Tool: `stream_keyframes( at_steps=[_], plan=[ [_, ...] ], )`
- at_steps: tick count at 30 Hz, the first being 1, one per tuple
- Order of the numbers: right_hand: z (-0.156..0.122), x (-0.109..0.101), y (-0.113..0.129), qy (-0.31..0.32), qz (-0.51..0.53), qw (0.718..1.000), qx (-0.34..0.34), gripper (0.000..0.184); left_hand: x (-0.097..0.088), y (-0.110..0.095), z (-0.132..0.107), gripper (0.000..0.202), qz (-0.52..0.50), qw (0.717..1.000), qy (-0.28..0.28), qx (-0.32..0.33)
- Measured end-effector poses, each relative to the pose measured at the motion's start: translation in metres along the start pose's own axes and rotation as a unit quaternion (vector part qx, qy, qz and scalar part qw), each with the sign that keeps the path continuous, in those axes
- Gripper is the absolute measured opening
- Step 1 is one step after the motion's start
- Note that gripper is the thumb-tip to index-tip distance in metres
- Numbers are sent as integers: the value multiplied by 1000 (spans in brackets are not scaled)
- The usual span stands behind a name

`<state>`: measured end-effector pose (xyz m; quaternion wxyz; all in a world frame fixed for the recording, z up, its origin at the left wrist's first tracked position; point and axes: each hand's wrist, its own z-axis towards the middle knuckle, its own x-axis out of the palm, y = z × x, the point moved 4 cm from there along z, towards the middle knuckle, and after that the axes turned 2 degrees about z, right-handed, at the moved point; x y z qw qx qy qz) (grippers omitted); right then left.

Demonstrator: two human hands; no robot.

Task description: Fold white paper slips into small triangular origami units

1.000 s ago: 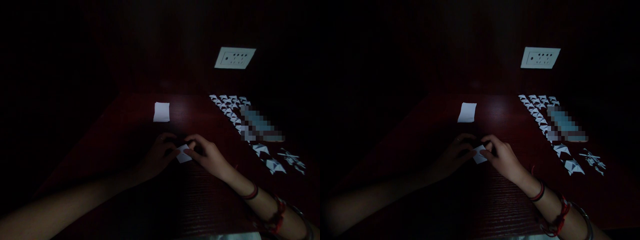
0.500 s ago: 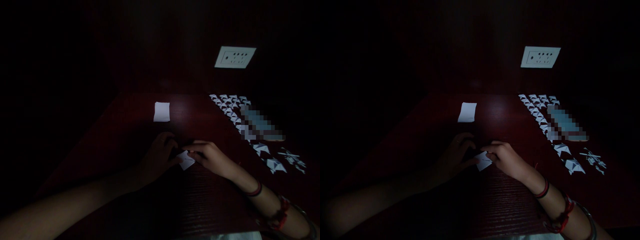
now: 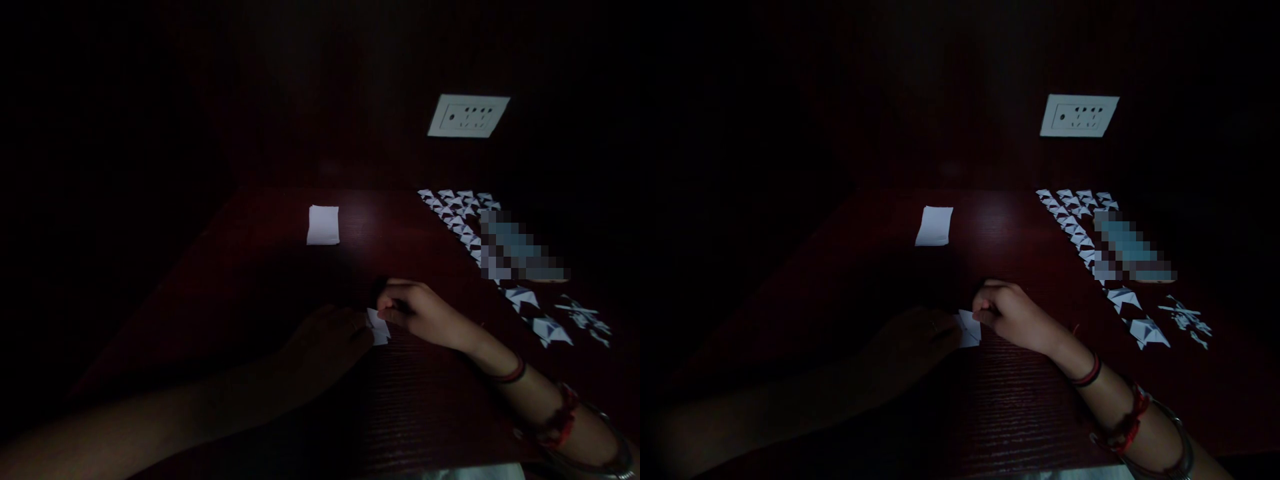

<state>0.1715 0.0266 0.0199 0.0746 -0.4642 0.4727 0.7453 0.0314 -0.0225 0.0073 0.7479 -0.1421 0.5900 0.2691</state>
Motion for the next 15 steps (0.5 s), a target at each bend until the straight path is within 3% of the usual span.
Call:
stream_keyframes(
  at_steps=[7,15],
  plan=[
    [1,1,2,0,-9,1000,14,9,-10,-6,-2,16,23,999,-29,3],
    [2,6,4,-1,-35,999,34,11,-6,-6,-2,17,15,1000,-27,-4]
  ],
)
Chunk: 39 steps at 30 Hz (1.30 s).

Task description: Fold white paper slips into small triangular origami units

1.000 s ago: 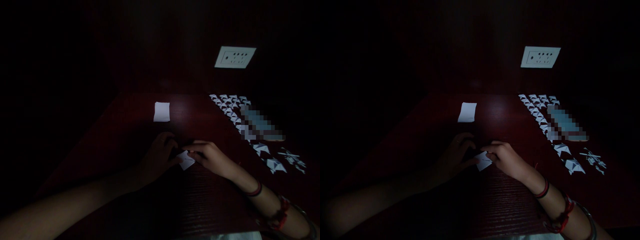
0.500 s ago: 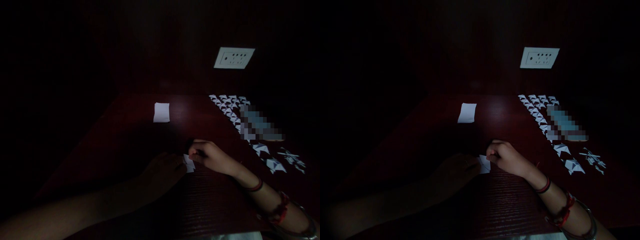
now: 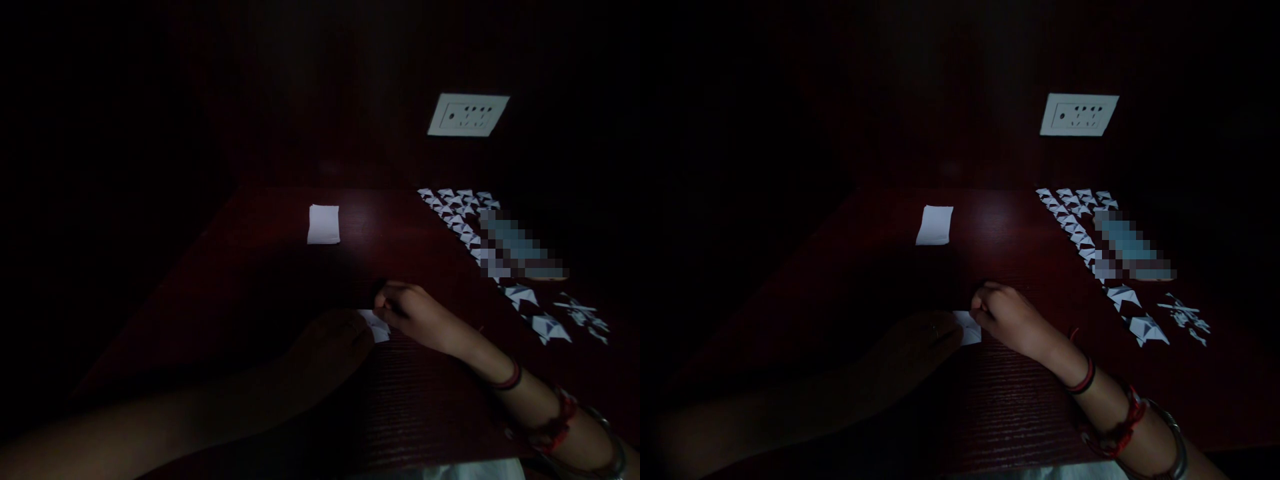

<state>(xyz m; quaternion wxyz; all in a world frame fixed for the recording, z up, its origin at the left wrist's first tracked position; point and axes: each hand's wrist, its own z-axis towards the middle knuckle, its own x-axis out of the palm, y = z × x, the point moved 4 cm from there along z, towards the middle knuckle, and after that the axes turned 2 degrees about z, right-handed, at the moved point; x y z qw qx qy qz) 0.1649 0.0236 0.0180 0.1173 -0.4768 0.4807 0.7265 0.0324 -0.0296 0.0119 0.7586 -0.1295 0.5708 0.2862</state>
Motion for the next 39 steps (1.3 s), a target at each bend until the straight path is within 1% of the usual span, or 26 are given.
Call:
stream_keyframes(
  at_steps=[3,8,10,13,16,19,24,27,30,34,37,38,39],
  plan=[
    [-1,3,0,-2,-22,1000,18,9,-3,-1,1,18,0,1000,-3,-5],
    [-1,5,3,-11,-53,998,20,10,-10,-4,6,15,7,999,42,-5],
    [-1,5,4,-14,-54,998,15,10,-11,-4,7,14,4,999,52,0],
    [-1,5,5,-12,-53,999,3,9,-9,-4,5,13,-15,999,35,10],
    [-1,4,5,-9,-49,999,-5,8,-5,-1,3,11,-32,999,11,3],
    [-1,5,6,-15,-51,999,-2,8,-2,0,3,13,-42,999,-4,3],
    [-1,7,5,-25,-53,998,-2,7,1,-1,5,15,-38,999,15,30],
    [-3,5,3,-26,-30,999,-17,7,1,-1,5,16,-40,999,15,27],
    [-7,-1,3,-8,4,999,-47,9,4,1,3,20,-53,998,20,5],
    [-13,-9,6,38,29,994,-97,14,12,3,0,26,-53,998,33,-29],
    [-15,-13,6,67,38,990,-114,19,13,5,0,27,-53,996,34,-61],
    [-16,-14,6,76,43,989,-118,20,12,6,0,27,-54,996,34,-67],
    [-17,-14,6,85,47,988,-124,21,12,5,0,27,-55,996,40,-59]
  ],
)
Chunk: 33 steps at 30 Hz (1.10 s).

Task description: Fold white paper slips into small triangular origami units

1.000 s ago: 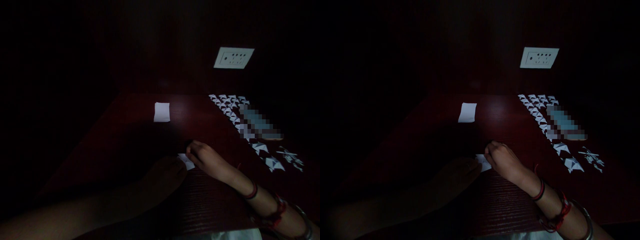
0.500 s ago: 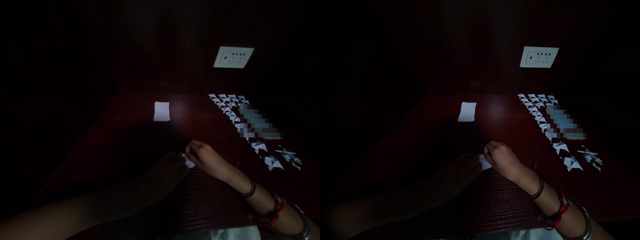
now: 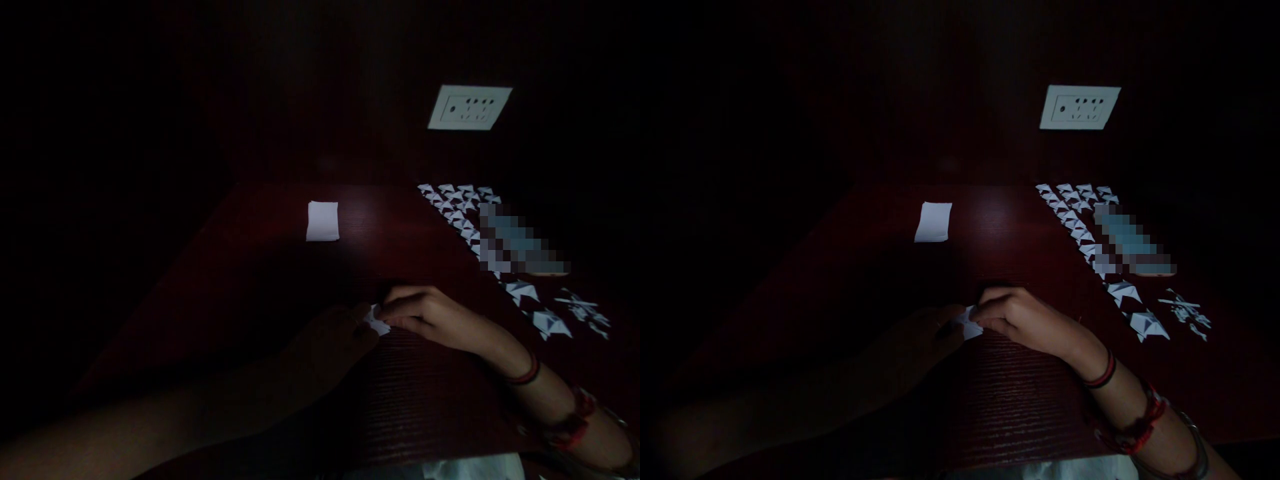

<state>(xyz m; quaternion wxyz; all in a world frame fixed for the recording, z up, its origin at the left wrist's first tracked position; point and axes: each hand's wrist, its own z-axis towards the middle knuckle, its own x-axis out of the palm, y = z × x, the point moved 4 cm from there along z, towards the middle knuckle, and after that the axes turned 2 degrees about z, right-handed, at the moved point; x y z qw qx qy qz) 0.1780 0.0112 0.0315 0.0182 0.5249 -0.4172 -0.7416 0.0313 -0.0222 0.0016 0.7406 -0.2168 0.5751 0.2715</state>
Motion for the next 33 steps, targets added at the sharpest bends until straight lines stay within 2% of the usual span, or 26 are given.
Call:
stream_keyframes(
  at_steps=[3,8,17,23,29,33],
  plan=[
    [-1,1,0,19,3,1000,-18,22,-3,-2,0,30,1,999,8,33],
    [-1,3,3,27,-19,999,-20,22,-2,-4,-3,27,28,996,-9,81],
    [-1,6,9,33,-89,995,15,24,-5,-6,1,19,22,995,-11,99],
    [-2,2,10,43,-115,992,29,23,-4,-6,0,17,24,993,39,113],
    [-3,1,3,22,-130,991,33,23,-4,-8,0,17,36,993,37,104],
    [-2,3,5,40,-140,989,26,21,-5,-8,0,20,43,993,35,109]
  ],
)
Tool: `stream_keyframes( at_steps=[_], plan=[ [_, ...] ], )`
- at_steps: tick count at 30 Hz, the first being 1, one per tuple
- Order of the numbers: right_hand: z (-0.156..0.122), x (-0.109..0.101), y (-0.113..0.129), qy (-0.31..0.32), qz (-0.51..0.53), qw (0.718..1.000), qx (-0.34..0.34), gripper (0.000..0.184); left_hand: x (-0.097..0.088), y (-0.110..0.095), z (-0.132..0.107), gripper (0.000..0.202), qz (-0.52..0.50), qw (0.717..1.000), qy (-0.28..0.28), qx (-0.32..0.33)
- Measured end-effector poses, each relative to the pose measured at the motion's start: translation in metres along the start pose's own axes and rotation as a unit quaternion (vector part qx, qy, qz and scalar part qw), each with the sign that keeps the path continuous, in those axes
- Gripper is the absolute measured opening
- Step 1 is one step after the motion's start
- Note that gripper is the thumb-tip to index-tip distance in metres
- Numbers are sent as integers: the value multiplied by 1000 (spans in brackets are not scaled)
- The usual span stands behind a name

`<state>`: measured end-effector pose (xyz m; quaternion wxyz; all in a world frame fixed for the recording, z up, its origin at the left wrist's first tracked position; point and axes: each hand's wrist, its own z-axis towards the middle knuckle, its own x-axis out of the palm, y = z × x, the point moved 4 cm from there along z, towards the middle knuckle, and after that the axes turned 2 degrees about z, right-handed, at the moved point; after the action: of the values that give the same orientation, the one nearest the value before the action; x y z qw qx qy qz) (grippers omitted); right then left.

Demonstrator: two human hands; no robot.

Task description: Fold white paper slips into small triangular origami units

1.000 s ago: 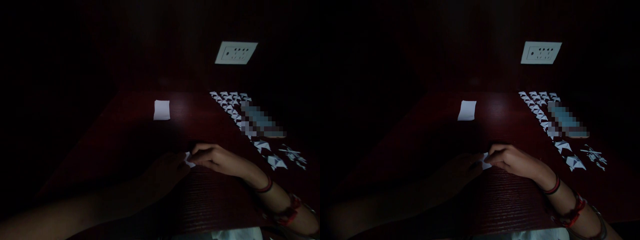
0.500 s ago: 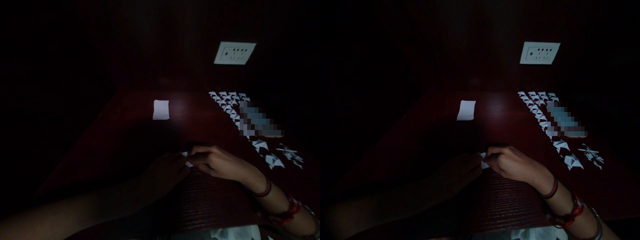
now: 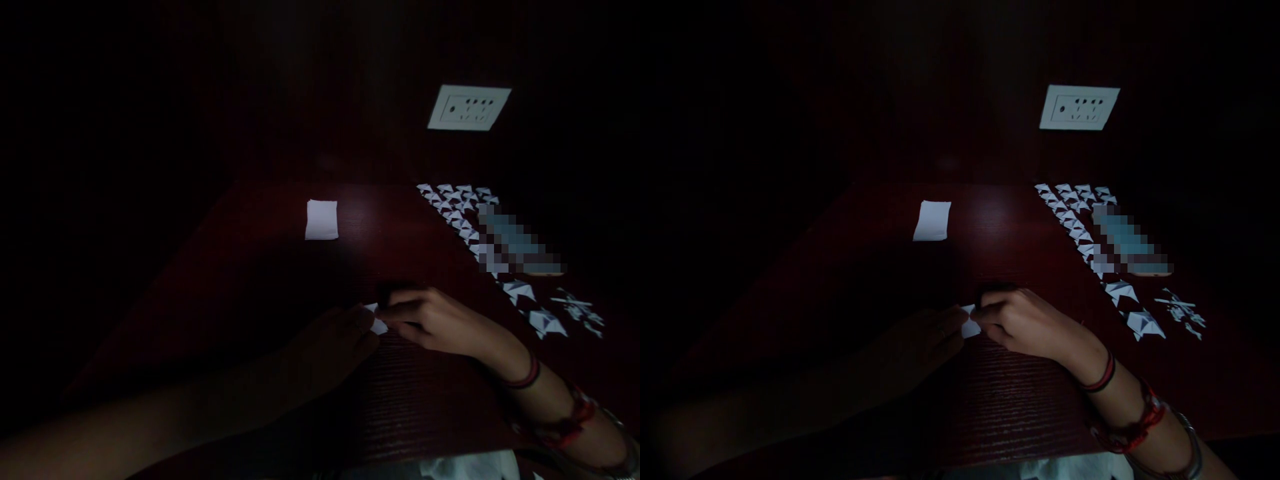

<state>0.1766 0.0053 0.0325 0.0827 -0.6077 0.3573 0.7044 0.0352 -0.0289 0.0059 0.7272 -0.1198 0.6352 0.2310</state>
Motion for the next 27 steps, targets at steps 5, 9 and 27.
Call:
stream_keyframes(
  at_steps=[5,9,27],
  plan=[
    [0,1,2,3,2,1000,0,20,0,0,0,19,6,1000,-1,-1],
    [1,2,0,-14,0,1000,9,21,0,0,2,18,8,1000,7,-1],
    [3,2,0,-22,21,1000,5,24,0,1,-2,24,68,997,-21,-41]
  ],
)
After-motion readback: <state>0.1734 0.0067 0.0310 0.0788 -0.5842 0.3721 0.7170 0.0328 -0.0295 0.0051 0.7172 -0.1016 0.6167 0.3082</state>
